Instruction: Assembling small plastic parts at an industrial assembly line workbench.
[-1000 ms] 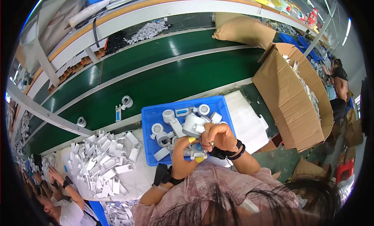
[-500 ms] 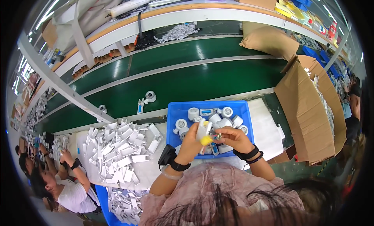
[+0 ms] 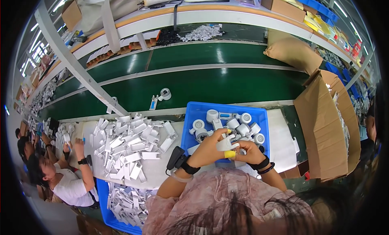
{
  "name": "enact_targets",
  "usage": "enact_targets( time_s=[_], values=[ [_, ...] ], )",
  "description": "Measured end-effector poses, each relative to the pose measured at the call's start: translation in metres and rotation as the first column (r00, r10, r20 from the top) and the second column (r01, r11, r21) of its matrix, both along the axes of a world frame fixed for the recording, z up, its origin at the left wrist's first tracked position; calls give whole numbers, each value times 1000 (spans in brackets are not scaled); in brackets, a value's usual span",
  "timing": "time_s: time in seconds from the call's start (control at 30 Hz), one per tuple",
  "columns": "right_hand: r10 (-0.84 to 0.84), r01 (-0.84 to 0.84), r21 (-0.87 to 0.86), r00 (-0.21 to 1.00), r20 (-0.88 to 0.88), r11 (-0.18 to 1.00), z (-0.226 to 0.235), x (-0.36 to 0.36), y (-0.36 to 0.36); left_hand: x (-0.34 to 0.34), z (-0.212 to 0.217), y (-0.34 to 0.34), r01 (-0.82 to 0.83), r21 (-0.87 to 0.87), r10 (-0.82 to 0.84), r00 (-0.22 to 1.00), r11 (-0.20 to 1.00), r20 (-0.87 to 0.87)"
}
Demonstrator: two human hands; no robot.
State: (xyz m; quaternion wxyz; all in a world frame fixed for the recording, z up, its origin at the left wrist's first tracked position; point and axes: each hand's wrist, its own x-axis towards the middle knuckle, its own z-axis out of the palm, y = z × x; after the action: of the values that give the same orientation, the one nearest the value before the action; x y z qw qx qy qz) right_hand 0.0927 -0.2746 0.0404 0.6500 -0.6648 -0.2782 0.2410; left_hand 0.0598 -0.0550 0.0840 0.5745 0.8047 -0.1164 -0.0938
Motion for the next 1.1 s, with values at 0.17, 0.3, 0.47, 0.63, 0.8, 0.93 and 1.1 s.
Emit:
enact_targets(
  time_s=[0.17,0.3,0.47,0.63,0.8,0.93,1.1],
  values=[
    [-54,154,-194,895,443,969,8,-6,5,-3,-14,3,21,-72,-10,988,997,156],
    [-51,165,-193,871,489,967,14,-9,4,-4,-30,5,-30,-119,55,976,992,209],
    [-45,42,-30,994,-97,999,19,-11,3,-5,-37,8,-35,-365,8,997,930,-75],
    [-86,133,-220,974,212,966,15,-17,10,-13,-26,6,-51,-432,11,995,900,-94],
    [-214,499,-54,465,859,865,12,-16,20,-13,-34,-2,-184,-462,147,982,867,-115],
    [-300,513,46,424,854,857,13,-13,25,-12,-40,-7,-200,-554,90,971,808,-220],
    [-366,440,120,531,764,890,13,-15,27,-16,-41,-7,-159,-582,45,978,798,-205]
  ],
)
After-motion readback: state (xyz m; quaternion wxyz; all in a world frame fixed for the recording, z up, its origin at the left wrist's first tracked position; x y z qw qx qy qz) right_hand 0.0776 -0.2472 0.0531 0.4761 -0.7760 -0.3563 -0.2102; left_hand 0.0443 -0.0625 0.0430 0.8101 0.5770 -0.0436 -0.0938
